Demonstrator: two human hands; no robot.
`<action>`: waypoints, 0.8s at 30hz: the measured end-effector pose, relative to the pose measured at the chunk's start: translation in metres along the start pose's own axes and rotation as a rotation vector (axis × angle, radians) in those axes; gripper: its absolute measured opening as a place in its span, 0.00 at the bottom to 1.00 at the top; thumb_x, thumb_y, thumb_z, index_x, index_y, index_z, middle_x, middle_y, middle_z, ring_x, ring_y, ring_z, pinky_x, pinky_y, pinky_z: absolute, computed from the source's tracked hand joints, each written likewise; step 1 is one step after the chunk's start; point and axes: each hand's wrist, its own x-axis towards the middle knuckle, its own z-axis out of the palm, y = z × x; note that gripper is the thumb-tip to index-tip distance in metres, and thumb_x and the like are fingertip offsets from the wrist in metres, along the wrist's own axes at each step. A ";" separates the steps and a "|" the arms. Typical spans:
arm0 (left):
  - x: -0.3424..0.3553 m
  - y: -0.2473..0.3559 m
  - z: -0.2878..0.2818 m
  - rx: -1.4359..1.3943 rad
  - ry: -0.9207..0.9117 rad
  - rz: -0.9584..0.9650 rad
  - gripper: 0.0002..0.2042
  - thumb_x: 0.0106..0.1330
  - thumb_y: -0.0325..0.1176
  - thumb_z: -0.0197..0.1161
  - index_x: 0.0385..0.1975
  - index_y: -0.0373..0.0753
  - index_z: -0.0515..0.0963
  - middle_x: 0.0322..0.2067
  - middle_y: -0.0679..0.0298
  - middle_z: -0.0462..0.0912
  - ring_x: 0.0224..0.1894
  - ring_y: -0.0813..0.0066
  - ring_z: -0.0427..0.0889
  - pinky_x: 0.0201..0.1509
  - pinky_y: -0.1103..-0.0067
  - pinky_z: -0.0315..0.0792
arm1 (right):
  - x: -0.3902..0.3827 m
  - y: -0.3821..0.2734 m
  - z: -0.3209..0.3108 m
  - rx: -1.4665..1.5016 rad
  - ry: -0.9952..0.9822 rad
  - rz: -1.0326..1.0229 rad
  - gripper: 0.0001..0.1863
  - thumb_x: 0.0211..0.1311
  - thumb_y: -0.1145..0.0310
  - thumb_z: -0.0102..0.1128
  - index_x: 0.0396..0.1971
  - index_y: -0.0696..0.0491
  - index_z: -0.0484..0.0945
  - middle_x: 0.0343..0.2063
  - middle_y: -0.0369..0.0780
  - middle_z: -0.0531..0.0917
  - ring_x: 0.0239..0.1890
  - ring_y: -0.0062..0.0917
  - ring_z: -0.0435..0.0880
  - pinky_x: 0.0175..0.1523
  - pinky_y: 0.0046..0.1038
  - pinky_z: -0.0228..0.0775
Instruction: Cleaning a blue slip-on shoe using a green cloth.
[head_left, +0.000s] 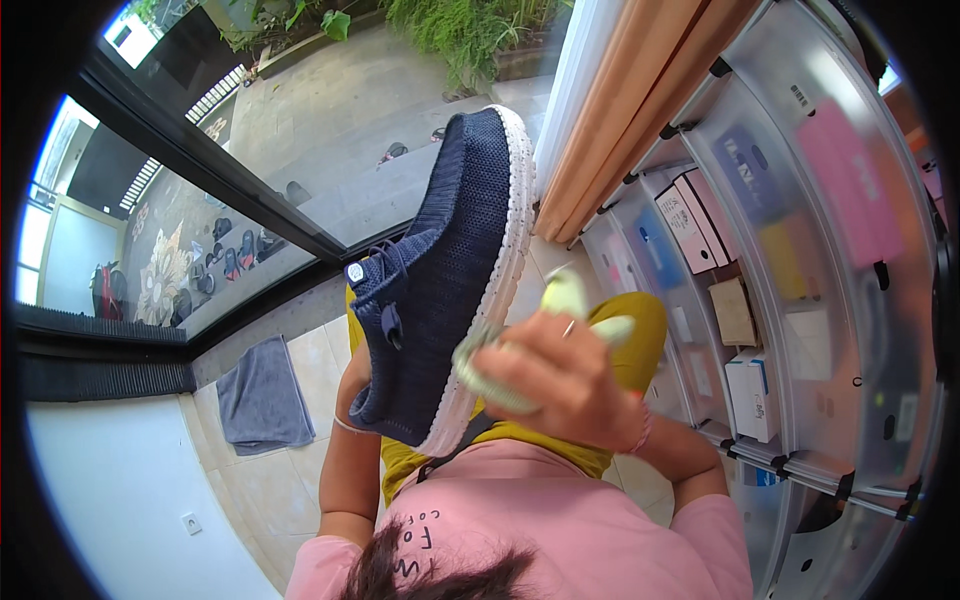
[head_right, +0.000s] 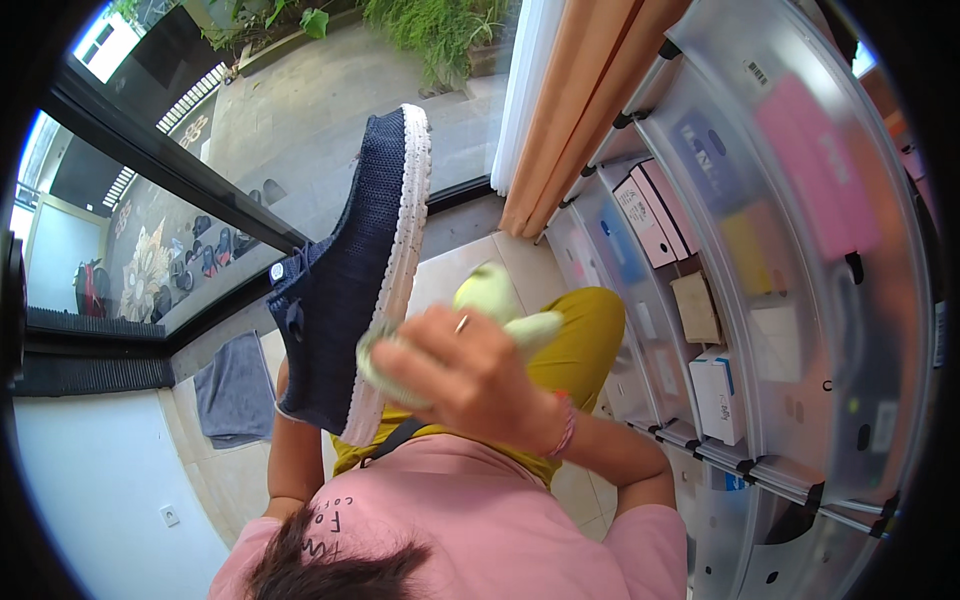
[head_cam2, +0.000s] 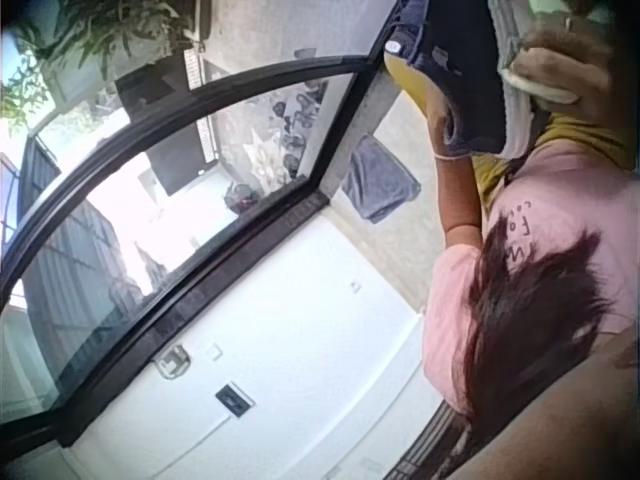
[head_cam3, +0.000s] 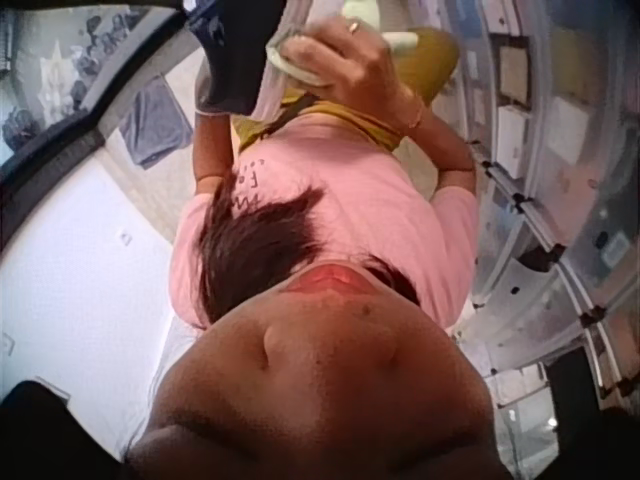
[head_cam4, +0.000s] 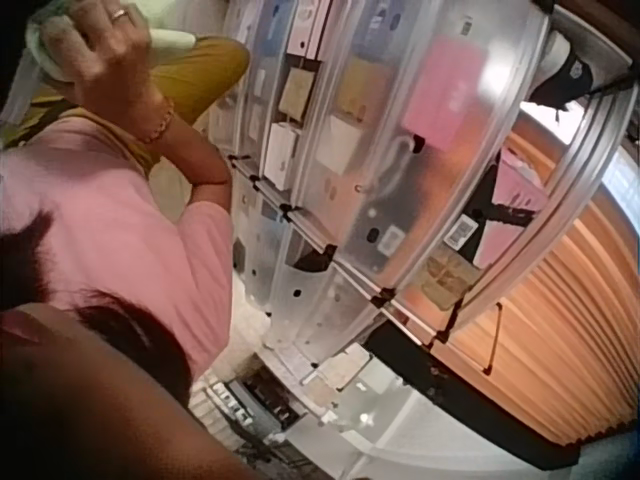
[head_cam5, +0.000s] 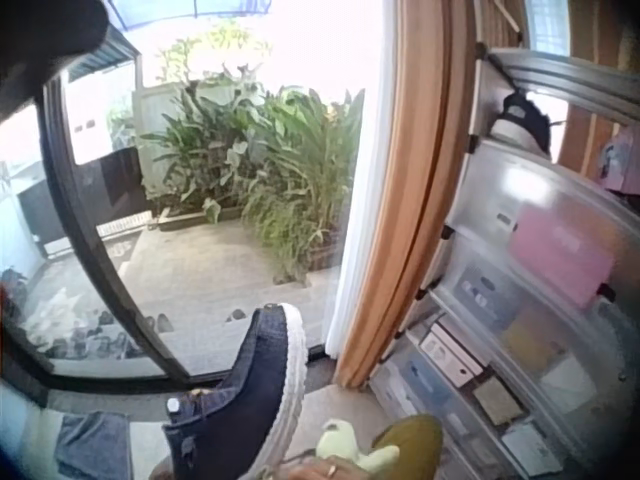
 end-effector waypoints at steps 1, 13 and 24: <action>0.002 0.004 0.004 0.001 0.000 0.001 0.23 0.71 0.30 0.59 0.64 0.30 0.66 0.59 0.59 0.73 0.58 0.71 0.73 0.64 0.76 0.67 | -0.009 -0.004 0.010 -0.016 -0.017 -0.051 0.21 0.39 0.69 0.76 0.38 0.50 0.82 0.29 0.35 0.77 0.29 0.27 0.79 0.33 0.29 0.71; 0.003 -0.004 -0.014 0.252 -0.155 0.101 0.23 0.76 0.39 0.50 0.66 0.33 0.64 0.60 0.54 0.74 0.58 0.66 0.76 0.64 0.71 0.71 | 0.025 0.036 -0.030 -0.290 0.347 -0.021 0.19 0.39 0.73 0.76 0.36 0.51 0.81 0.29 0.37 0.78 0.29 0.30 0.79 0.37 0.31 0.71; -0.008 0.003 0.009 -0.130 0.015 -0.010 0.18 0.71 0.25 0.55 0.59 0.29 0.70 0.53 0.57 0.78 0.48 0.72 0.80 0.53 0.79 0.77 | -0.019 -0.014 0.028 0.022 0.075 -0.054 0.16 0.45 0.71 0.73 0.37 0.50 0.82 0.28 0.34 0.77 0.28 0.24 0.79 0.31 0.26 0.70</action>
